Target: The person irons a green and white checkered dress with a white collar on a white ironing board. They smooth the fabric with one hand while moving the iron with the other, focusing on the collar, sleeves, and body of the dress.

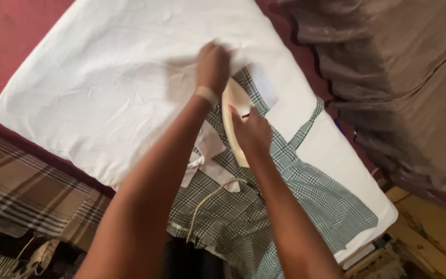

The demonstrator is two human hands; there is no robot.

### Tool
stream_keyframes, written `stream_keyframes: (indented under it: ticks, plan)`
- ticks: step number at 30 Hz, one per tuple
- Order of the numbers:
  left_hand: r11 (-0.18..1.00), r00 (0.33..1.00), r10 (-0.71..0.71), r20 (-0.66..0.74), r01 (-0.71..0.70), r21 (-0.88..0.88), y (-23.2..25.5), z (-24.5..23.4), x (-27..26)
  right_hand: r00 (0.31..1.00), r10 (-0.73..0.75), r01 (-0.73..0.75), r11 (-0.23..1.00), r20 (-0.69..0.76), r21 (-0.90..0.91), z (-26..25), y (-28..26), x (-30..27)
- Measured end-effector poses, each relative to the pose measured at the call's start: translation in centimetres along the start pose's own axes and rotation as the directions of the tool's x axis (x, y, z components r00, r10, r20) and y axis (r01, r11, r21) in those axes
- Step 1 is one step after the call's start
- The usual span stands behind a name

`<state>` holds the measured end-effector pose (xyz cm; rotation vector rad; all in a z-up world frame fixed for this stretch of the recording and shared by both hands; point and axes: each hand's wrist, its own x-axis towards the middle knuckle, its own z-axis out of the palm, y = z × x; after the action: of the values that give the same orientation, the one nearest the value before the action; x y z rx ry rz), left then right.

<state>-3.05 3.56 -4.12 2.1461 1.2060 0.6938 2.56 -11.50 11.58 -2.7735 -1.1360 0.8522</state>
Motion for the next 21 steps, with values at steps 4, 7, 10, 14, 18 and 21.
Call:
stream_keyframes:
  ticks: [4, 7, 10, 14, 18, 21]
  plan:
    - [0.947, 0.937, -0.319, 0.141, 0.311, 0.074, 2.0, -6.2, -9.8, 0.993, -0.119, 0.119, 0.993, -0.023, -0.002, -0.2, 0.0, 0.9]
    - [0.849, 0.852, -0.494, 0.172, 0.515, -0.116, 4.2, -9.3, -12.3, 0.981, -0.195, 0.194, 0.98, -0.004, -0.05, 0.0, 0.9, 0.5]
    - [0.796, 0.807, -0.569, 0.155, 0.589, -0.142, 4.2, -9.9, -12.4, 0.964, -0.259, 0.264, 0.961, 0.066, -0.086, -0.3, 2.1, -0.8]
    - [0.818, 0.82, -0.557, 0.129, 0.569, -0.083, 2.6, -8.5, -12.9, 0.95, -0.294, 0.308, 0.938, 0.106, -0.16, -0.8, 3.0, -1.8]
    - [0.877, 0.885, -0.466, -0.015, 0.46, -0.135, 1.9, -7.4, -14.4, 0.902, -0.424, 0.431, 0.886, 0.079, -0.17, 0.0, 2.1, -1.2]
    - [0.876, 0.888, -0.456, -0.061, 0.436, -0.207, 1.7, -6.7, -15.3, 0.917, -0.399, 0.391, 0.901, -0.007, -0.19, 1.6, 0.4, 0.4]
